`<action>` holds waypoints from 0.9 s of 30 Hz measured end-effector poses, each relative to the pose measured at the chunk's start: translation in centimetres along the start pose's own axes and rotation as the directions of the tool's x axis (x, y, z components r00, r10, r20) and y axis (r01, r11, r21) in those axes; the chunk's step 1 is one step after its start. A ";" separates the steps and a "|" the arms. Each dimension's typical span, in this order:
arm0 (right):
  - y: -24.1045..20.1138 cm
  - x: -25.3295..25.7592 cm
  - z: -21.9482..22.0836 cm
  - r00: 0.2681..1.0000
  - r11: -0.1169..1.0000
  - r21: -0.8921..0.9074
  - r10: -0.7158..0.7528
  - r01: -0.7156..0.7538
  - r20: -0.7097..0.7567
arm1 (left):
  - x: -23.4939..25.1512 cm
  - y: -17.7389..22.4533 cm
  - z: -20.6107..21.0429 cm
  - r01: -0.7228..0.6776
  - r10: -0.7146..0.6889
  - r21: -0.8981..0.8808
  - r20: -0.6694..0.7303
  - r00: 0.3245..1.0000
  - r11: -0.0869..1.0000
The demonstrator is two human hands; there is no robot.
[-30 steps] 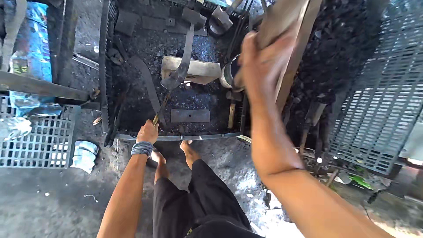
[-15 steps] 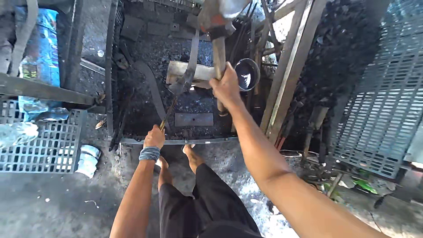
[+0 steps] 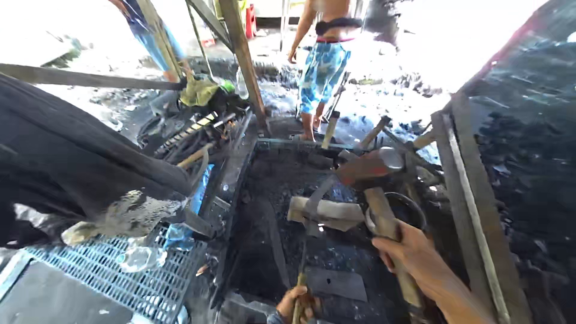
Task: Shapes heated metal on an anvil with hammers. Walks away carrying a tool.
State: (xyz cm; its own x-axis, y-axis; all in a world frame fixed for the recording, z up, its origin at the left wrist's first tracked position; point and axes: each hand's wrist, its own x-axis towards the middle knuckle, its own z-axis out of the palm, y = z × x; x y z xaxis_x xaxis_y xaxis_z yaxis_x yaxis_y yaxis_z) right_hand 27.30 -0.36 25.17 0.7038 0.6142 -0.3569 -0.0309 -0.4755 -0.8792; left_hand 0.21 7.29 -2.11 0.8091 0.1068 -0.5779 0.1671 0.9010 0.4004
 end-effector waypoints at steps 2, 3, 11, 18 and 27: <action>-1.9 -2.4 -2.2 0.997 0.997 -0.009 -0.071 0.071 -0.032 | 1.0 -0.7 0.4 -0.090 0.130 0.159 -0.266 0.955 0.983; -2.9 -3.4 -3.3 0.991 0.993 -0.030 -0.115 0.114 -0.060 | 1.4 -0.5 1.0 -0.042 0.171 0.321 -0.386 0.907 0.946; -9.8 -4.1 -8.1 0.810 0.827 -0.207 -0.558 0.523 -0.182 | 2.3 1.1 4.3 0.559 0.238 0.762 -0.639 0.731 0.327; 7.6 8.6 4.9 0.962 0.893 -0.439 -0.197 0.097 -0.189 | 3.9 1.1 3.9 0.611 0.209 0.722 -0.685 0.698 0.324; 4.3 11.5 1.2 0.992 0.971 -0.235 -0.063 0.036 -0.107 | 1.2 -3.0 3.5 0.656 0.224 0.692 -0.720 0.657 0.302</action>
State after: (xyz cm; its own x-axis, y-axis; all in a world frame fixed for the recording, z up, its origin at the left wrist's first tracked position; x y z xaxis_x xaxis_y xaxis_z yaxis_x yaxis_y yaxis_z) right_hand 34.36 5.41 16.92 0.7761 0.5723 -0.2650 0.1628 -0.5877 -0.7925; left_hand 2.65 3.25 -1.47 0.1630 0.5747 -0.8020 0.9710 0.0509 0.2338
